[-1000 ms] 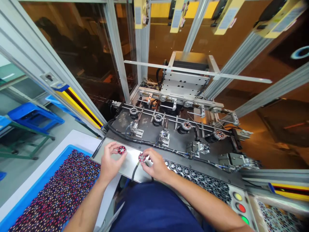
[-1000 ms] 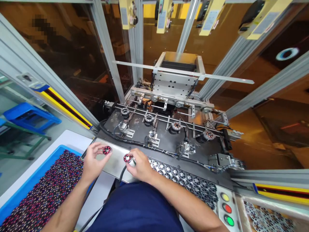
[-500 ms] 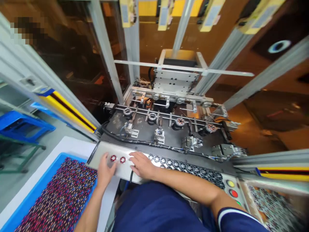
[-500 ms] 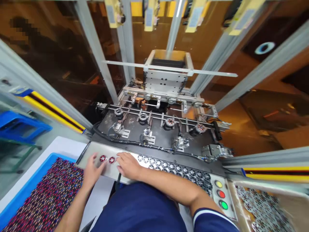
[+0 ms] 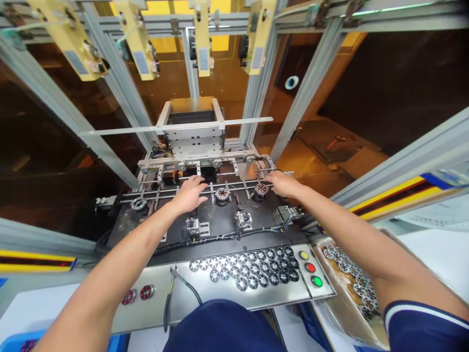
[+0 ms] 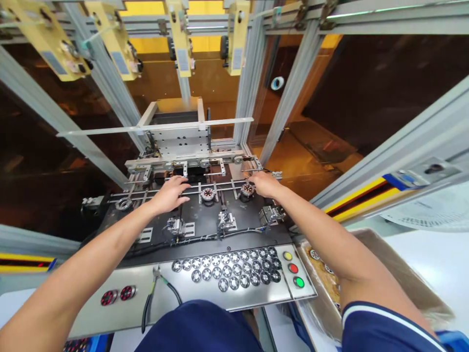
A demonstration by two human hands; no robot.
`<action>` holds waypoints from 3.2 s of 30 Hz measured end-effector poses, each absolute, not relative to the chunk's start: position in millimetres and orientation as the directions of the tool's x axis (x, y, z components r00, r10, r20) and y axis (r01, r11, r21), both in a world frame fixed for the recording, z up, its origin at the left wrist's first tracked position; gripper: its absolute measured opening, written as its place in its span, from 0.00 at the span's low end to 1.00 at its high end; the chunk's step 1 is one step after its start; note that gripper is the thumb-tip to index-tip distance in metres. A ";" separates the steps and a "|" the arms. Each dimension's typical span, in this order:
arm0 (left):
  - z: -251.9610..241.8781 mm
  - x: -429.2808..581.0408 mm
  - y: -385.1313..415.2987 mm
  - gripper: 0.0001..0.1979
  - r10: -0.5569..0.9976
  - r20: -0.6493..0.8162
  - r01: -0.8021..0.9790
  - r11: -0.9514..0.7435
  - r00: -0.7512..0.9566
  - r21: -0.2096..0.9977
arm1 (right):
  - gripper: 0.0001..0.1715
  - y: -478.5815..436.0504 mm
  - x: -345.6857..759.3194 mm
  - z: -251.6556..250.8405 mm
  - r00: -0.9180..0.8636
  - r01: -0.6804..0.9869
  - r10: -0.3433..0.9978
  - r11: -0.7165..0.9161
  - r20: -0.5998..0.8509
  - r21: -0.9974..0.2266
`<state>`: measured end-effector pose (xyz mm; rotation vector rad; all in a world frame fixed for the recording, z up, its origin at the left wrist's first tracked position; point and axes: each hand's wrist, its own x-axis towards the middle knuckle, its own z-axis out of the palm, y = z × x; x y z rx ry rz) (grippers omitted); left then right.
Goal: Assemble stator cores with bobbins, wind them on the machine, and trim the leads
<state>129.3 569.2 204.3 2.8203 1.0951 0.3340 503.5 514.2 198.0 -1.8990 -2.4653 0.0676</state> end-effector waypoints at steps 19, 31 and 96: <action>140.2 207.5 614.4 0.18 0.541 -0.151 0.558 -0.821 0.828 0.122 | 0.17 531.1 522.6 132.9 -0.224 0.974 0.962 0.214 -0.156 -0.076; 196.7 185.0 565.9 0.07 0.551 0.289 0.432 -0.816 0.783 0.383 | 0.17 538.8 531.2 127.7 -0.263 0.961 0.951 0.243 -0.160 -0.135; 258.8 87.3 370.7 0.31 0.924 -0.234 -0.678 0.380 0.301 0.629 | 0.16 362.1 256.4 242.9 -0.262 -0.869 0.963 -0.265 -0.066 -0.418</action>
